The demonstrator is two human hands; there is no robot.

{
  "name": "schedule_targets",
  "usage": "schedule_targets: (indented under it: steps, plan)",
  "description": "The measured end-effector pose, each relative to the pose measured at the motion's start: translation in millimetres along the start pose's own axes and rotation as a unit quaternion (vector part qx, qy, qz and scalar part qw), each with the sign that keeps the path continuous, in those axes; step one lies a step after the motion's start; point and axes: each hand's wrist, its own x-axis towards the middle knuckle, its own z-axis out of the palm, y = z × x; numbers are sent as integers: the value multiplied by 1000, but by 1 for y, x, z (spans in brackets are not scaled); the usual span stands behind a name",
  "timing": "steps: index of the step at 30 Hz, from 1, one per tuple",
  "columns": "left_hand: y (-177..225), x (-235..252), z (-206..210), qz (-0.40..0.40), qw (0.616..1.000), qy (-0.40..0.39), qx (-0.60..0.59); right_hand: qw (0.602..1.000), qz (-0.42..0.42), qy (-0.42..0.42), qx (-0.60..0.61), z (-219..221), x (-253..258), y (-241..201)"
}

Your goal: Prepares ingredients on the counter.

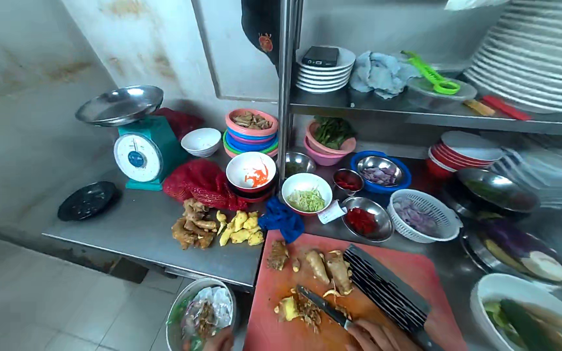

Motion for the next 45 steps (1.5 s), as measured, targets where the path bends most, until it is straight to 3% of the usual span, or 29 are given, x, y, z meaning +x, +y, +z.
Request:
schedule_targets:
  steps: [3, 6, 9, 13, 19, 22, 25, 32, 36, 42, 45]
  plan:
    - [56, 31, 29, 64, 991, -98, 60, 999, -8, -42, -33, -1, 20, -8]
    - [72, 50, 61, 55, 976, -157, 141, 997, -7, -62, -45, -8, 31, -12]
    - [69, 57, 75, 49, 973, -143, 173, 996, -25, -56, -69, -7, 36, -13]
    - [68, 59, 67, 17, 984, -137, 108, 993, -18, -27, -115, -14, 40, -27]
    - [68, 65, 34, -55, 979, -187, 62, 996, 72, -21, 37, -19, 20, -61]
    - [65, 70, 25, -67, 971, -216, 73, 992, 79, -45, 89, 7, -4, -76]
    - [60, 70, 26, -62, 969, -226, 78, 992, 102, -53, 47, 28, -18, -85]
    - [53, 65, 41, -38, 978, -204, 22, 956, 238, -147, 93, 5, -5, -89]
    - [45, 58, 47, -69, 978, -188, -51, 920, 312, -194, 139, -7, 9, -95]
    - [43, 47, 53, -54, 977, -164, -122, 953, 240, -65, 174, 16, 10, -94]
    - [41, 45, 54, -25, 980, -161, -111, 953, 231, -48, 190, 27, 14, -99]
